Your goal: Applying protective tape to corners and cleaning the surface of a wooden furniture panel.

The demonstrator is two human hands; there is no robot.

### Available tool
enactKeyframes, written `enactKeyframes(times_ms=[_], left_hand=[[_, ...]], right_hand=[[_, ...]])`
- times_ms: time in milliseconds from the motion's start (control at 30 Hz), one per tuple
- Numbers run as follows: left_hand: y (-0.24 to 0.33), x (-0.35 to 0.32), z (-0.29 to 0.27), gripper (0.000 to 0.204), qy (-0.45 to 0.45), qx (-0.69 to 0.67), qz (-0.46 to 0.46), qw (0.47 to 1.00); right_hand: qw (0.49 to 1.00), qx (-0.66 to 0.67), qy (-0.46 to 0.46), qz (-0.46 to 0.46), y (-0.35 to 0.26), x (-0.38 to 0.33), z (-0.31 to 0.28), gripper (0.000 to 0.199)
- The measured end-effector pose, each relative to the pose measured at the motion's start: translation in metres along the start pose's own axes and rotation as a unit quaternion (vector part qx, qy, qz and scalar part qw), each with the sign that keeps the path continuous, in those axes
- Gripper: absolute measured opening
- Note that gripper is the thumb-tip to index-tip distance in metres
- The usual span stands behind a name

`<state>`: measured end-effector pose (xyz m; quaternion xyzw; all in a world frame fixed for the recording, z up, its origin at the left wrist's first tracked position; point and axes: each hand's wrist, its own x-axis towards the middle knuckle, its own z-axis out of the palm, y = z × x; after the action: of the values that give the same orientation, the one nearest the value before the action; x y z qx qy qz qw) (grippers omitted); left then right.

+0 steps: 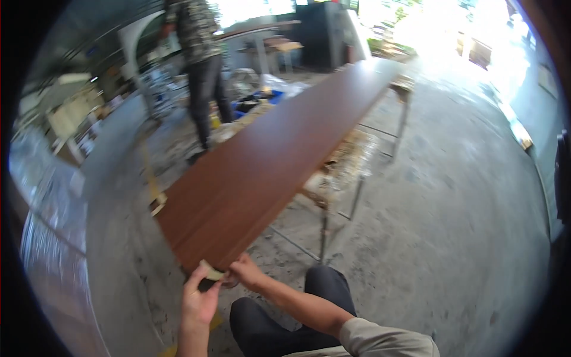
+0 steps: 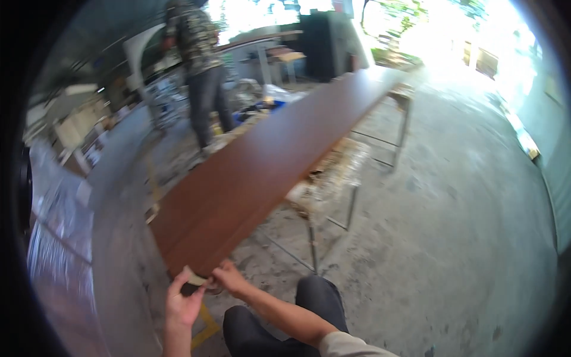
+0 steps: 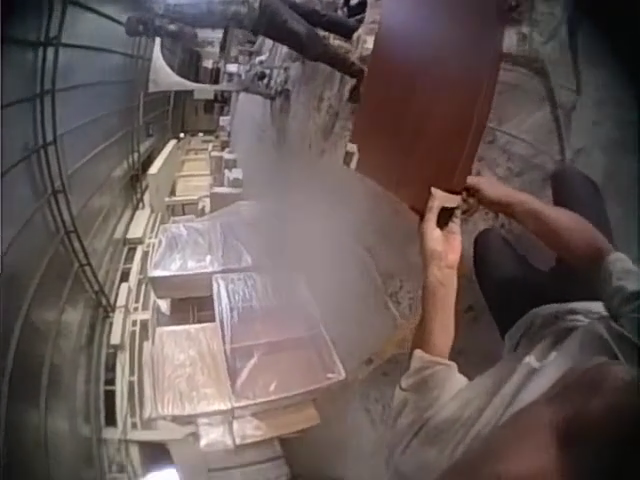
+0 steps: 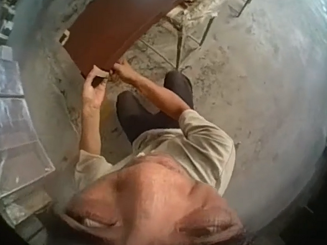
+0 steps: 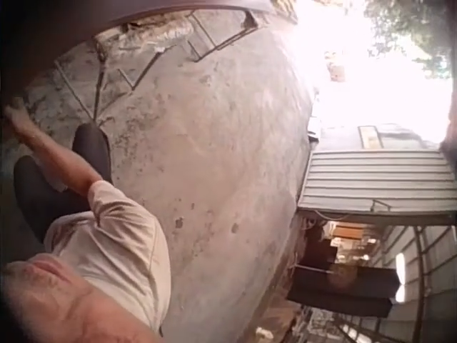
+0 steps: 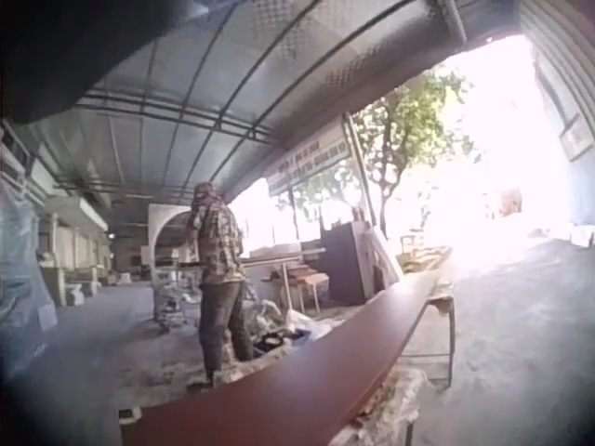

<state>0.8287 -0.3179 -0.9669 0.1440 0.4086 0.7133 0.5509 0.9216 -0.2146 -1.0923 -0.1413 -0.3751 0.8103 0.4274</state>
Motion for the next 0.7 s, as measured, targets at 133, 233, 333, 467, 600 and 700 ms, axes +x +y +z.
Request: enactKeyframes(times_ms=[133, 233, 333, 467, 600, 700], left_hand=[[0.000, -0.001, -0.003, 0.023, 0.008, 0.015, -0.013, 1.000], [0.013, -0.010, 0.004, 0.023, 0.006, 0.034, -0.040, 0.999], [0.009, -0.013, 0.008, 0.021, 0.022, -0.020, -0.052, 0.998], [0.009, -0.005, 0.007, 0.022, 0.033, -0.045, -0.062, 0.997], [0.014, 0.003, 0.011, 0.032, 0.057, -0.071, -0.056, 0.994], [0.018, 0.005, 0.019, 0.052, 0.003, -0.065, -0.053, 0.996]], right_hand=[[0.990, -0.042, 0.132, -0.015, 0.030, 0.027, -0.022, 0.020], [0.972, -0.041, 0.211, 0.092, 0.050, 0.004, -0.050, 0.026], [0.965, -0.047, 0.231, 0.116, 0.074, -0.055, -0.078, 0.018], [0.948, -0.073, 0.274, 0.142, 0.083, -0.117, -0.093, 0.016], [0.964, -0.188, 0.167, 0.090, 0.037, -0.134, -0.072, 0.021], [0.964, -0.234, 0.021, 0.126, -0.019, -0.157, -0.049, 0.024]])
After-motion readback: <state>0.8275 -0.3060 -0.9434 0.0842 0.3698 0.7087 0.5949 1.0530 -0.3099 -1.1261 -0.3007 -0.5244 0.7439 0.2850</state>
